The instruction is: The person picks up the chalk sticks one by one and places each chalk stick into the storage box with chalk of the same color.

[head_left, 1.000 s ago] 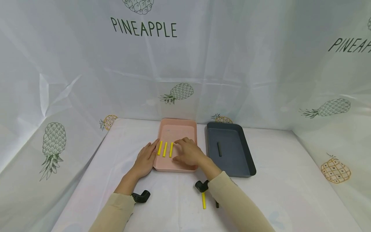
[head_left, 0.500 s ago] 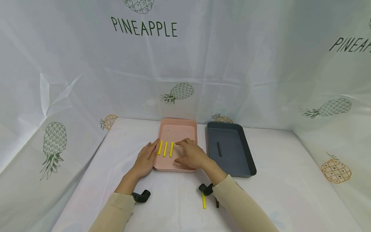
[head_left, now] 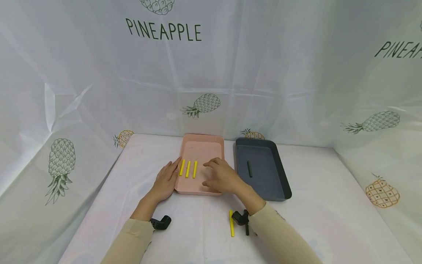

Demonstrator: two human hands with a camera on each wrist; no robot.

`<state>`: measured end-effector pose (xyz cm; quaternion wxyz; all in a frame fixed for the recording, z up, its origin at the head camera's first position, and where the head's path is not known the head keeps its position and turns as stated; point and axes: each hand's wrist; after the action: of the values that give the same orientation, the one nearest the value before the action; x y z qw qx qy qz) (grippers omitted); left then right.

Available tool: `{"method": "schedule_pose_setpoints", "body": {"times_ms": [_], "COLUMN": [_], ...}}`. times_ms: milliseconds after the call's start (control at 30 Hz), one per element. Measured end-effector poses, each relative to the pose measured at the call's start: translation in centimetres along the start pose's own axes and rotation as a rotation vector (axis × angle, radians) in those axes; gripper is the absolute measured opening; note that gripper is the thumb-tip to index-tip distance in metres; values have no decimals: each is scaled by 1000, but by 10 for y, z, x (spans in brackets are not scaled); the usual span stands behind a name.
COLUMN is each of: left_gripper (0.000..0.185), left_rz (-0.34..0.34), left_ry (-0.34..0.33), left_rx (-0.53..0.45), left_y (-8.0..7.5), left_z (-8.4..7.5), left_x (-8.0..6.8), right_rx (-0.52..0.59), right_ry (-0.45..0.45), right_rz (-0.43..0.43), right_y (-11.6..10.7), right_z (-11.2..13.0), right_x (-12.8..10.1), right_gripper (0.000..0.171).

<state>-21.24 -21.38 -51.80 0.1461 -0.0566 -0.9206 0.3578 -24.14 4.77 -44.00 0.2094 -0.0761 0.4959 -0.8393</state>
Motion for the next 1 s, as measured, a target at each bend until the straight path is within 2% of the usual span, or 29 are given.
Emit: {"method": "schedule_pose_setpoints", "body": {"times_ms": [500, 1000], "left_gripper": [53, 53], "left_rz": [2, 6], "left_ry": [-2, -18], "left_rx": [-3, -9], "left_y": [-1, 1], "left_z": [-1, -1], "left_x": [0, 0], "right_rx": [9, -43], "right_ry": [-4, -31], "right_rz": [-36, -85], "right_y": [-7, -11], "right_z": [-11, -24], "right_x": [-18, -37], "right_gripper": [61, 58]}}
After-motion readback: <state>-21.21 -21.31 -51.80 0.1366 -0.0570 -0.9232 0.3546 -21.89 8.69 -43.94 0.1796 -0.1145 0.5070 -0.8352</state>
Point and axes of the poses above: each hand's wrist, its own x-axis towards the middle knuckle, its own y-axis out of the palm, z = x × y, and after that the axes turned 14 degrees about y, right-handed
